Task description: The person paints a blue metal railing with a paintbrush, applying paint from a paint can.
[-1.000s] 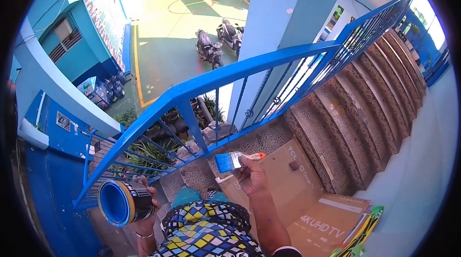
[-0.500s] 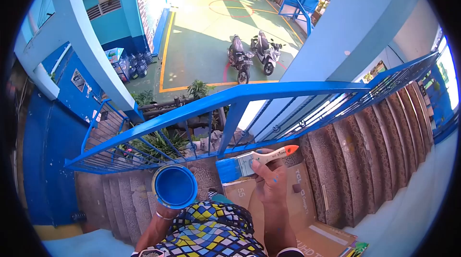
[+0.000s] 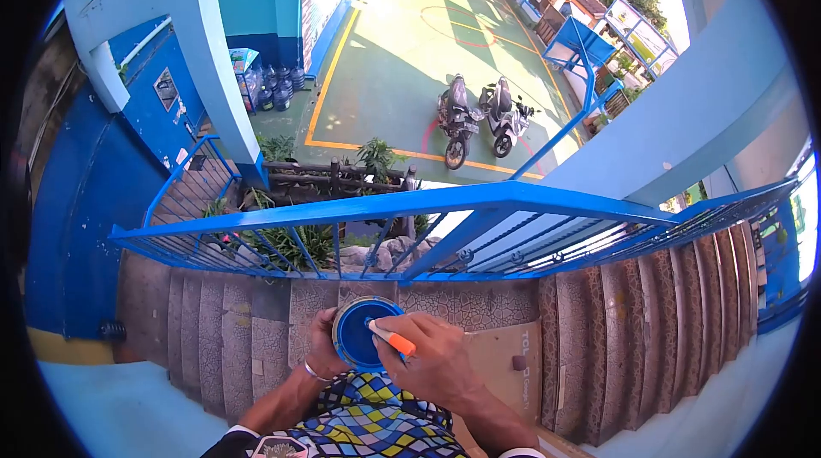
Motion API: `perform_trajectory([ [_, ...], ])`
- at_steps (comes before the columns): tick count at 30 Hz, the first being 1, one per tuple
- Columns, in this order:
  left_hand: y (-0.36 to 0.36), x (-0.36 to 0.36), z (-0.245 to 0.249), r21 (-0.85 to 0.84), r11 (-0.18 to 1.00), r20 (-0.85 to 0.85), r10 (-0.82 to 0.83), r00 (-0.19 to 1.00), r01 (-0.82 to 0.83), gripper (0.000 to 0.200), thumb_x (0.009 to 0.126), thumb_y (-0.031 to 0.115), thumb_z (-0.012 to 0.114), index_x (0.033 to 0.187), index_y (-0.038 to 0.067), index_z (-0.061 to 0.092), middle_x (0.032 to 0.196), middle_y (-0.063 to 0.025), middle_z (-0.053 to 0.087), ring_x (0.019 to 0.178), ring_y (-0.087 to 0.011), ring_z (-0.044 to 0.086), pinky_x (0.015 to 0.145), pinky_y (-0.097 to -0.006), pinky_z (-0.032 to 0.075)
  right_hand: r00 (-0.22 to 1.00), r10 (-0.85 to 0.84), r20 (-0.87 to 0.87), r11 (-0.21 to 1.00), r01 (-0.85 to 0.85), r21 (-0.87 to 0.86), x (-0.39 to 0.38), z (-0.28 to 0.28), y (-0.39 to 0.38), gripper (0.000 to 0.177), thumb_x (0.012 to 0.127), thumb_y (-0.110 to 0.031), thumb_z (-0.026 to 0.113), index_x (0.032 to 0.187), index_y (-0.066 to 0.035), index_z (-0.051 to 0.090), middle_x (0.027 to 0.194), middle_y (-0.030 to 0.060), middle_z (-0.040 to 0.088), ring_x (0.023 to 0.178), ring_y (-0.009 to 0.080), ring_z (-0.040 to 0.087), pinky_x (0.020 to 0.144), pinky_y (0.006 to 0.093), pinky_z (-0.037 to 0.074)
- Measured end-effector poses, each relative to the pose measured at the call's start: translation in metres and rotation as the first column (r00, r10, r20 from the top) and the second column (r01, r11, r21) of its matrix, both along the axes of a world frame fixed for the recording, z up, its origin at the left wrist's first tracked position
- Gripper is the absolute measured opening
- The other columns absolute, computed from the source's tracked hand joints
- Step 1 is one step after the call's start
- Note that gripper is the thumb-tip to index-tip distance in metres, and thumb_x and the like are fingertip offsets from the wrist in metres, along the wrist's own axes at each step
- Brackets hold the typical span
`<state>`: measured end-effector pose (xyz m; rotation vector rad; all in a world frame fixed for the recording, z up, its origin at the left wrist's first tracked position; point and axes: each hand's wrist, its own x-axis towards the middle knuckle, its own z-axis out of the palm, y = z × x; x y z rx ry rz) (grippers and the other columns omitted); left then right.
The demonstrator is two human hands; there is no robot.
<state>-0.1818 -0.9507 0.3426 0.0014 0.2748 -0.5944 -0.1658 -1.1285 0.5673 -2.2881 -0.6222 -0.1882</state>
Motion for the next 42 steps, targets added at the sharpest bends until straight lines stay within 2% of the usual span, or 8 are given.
perform_trajectory([
  [6, 0.011, 0.004, 0.003, -0.074, 0.997, 0.016, -0.035, 0.999, 0.036, 0.063, 0.092, 0.043, 0.059, 0.140, 0.003, 0.062, 0.135, -0.0171, 0.070, 0.121, -0.0347, 0.068, 0.109, -0.0536, 0.049, 1.000, -0.001, 0.024, 0.997, 0.002, -0.077, 0.002, -0.016, 0.019, 0.026, 0.080, -0.007, 0.085, 0.103, -0.006, 0.074, 0.093, 0.0118, 0.077, 0.078, 0.0260, 0.077, 0.071, 0.0355, 0.062],
  [12, 0.016, 0.001, -0.006, -0.112, 0.993, 0.018, -0.045, 0.999, 0.046, 0.067, 0.092, 0.043, 0.058, 0.145, 0.002, 0.057, 0.139, -0.0179, 0.067, 0.124, -0.0353, 0.066, 0.111, -0.0543, 0.048, 0.985, -0.149, -0.092, 0.975, 0.161, 0.150, -0.010, -0.013, 0.014, 0.026, 0.080, -0.007, 0.086, 0.104, -0.004, 0.076, 0.095, 0.0128, 0.078, 0.083, 0.0238, 0.078, 0.074, 0.0328, 0.062],
  [18, 0.012, -0.001, -0.017, -0.174, 0.983, 0.054, -0.044, 0.998, 0.053, 0.065, 0.092, 0.045, 0.058, 0.141, 0.002, 0.060, 0.137, -0.0197, 0.067, 0.125, -0.0373, 0.065, 0.111, -0.0561, 0.048, 0.996, -0.061, -0.059, 0.997, 0.064, 0.045, -0.017, -0.018, 0.017, 0.025, 0.082, -0.001, 0.085, 0.104, 0.001, 0.074, 0.097, 0.0133, 0.079, 0.086, 0.0185, 0.077, 0.074, 0.0298, 0.061],
  [21, 0.012, -0.003, -0.018, -0.142, 0.989, 0.035, -0.044, 0.998, 0.049, 0.066, 0.092, 0.047, 0.059, 0.140, 0.002, 0.061, 0.137, -0.0204, 0.067, 0.125, -0.0377, 0.065, 0.111, -0.0563, 0.047, 0.958, -0.163, -0.237, 0.905, 0.241, 0.351, -0.029, -0.019, 0.009, 0.026, 0.083, 0.002, 0.084, 0.106, 0.003, 0.072, 0.100, 0.0129, 0.078, 0.089, 0.0156, 0.075, 0.077, 0.0285, 0.061],
  [24, 0.008, -0.003, -0.018, -0.112, 0.992, 0.029, -0.046, 0.999, 0.049, 0.067, 0.092, 0.048, 0.059, 0.139, 0.002, 0.063, 0.137, -0.0204, 0.067, 0.126, -0.0378, 0.064, 0.111, -0.0562, 0.047, 0.931, -0.228, -0.284, 0.873, 0.325, 0.364, -0.025, -0.009, 0.000, 0.028, 0.084, 0.002, 0.084, 0.109, 0.003, 0.070, 0.100, 0.0130, 0.077, 0.090, 0.0156, 0.074, 0.079, 0.0284, 0.061],
  [28, 0.005, -0.003, -0.021, -0.058, 0.997, 0.035, -0.041, 0.999, 0.043, 0.067, 0.091, 0.050, 0.059, 0.138, 0.002, 0.064, 0.137, -0.0202, 0.067, 0.126, -0.0381, 0.064, 0.111, -0.0568, 0.047, 0.837, -0.231, -0.496, 0.762, 0.473, 0.442, -0.029, -0.019, -0.004, 0.029, 0.085, 0.001, 0.084, 0.109, 0.005, 0.068, 0.100, 0.0138, 0.076, 0.090, 0.0150, 0.074, 0.079, 0.0268, 0.061],
  [34, 0.002, -0.005, -0.025, 0.014, 0.997, 0.002, -0.076, 0.997, 0.076, 0.068, 0.090, 0.052, 0.059, 0.137, 0.002, 0.065, 0.137, -0.0206, 0.067, 0.126, -0.0390, 0.064, 0.111, -0.0580, 0.047, 0.898, -0.319, -0.303, 0.865, 0.406, 0.296, -0.038, -0.017, -0.006, 0.027, 0.085, -0.001, 0.084, 0.107, 0.007, 0.070, 0.090, 0.0116, 0.077, 0.080, 0.0127, 0.074, 0.070, 0.0251, 0.060],
  [42, -0.001, -0.008, -0.015, 0.017, 0.993, 0.040, -0.117, 0.992, 0.116, 0.067, 0.089, 0.050, 0.058, 0.137, 0.003, 0.065, 0.136, -0.0205, 0.068, 0.125, -0.0388, 0.065, 0.110, -0.0577, 0.048, 0.842, -0.452, -0.294, 0.799, 0.529, 0.286, -0.048, -0.014, -0.017, 0.025, 0.085, -0.004, 0.082, 0.105, 0.006, 0.072, 0.088, 0.0125, 0.077, 0.076, 0.0124, 0.074, 0.068, 0.0256, 0.059],
])
